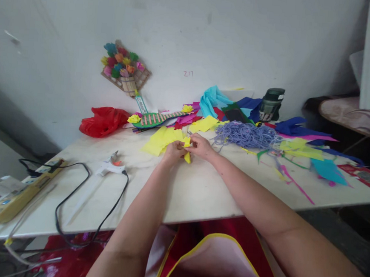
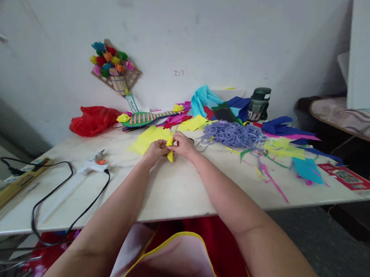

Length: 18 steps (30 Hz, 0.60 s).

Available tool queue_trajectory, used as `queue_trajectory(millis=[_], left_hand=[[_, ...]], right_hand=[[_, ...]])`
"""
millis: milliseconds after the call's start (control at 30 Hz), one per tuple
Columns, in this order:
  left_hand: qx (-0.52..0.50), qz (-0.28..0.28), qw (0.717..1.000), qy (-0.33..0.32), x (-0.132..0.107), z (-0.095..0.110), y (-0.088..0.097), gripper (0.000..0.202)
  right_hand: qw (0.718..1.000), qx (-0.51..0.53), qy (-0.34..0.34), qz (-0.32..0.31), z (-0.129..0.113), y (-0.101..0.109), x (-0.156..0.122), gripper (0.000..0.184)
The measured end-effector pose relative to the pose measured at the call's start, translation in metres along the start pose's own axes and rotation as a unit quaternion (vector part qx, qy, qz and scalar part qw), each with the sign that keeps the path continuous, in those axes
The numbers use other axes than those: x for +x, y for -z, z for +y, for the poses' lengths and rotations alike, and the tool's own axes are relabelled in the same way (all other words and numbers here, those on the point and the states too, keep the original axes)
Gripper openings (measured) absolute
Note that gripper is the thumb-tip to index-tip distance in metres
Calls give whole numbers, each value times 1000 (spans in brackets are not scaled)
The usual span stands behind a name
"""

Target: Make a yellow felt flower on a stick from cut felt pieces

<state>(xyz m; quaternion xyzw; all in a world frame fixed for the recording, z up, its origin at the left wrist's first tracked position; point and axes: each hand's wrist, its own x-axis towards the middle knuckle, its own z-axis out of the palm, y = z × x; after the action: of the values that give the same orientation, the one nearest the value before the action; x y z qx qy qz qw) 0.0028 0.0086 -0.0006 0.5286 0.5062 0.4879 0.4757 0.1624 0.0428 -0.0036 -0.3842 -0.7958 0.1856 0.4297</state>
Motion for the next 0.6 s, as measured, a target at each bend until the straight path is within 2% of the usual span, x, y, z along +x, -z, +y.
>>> queue_trajectory(millis=[133, 267, 367, 600], left_hand=[[25, 16, 1000, 3, -1, 3, -2, 27], [1, -11, 1000, -9, -3, 3, -1, 23], [-17, -30, 999, -13, -4, 2, 0, 20], [-52, -116, 992, 10, -8, 5, 4, 30]], right_hand=[[992, -122, 12, 3, -12, 5, -6, 14], [988, -157, 3, 8, -23, 8, -10, 12], [991, -134, -12, 18, -23, 8, -9, 13], [998, 0, -58, 0, -14, 4, -4, 30]])
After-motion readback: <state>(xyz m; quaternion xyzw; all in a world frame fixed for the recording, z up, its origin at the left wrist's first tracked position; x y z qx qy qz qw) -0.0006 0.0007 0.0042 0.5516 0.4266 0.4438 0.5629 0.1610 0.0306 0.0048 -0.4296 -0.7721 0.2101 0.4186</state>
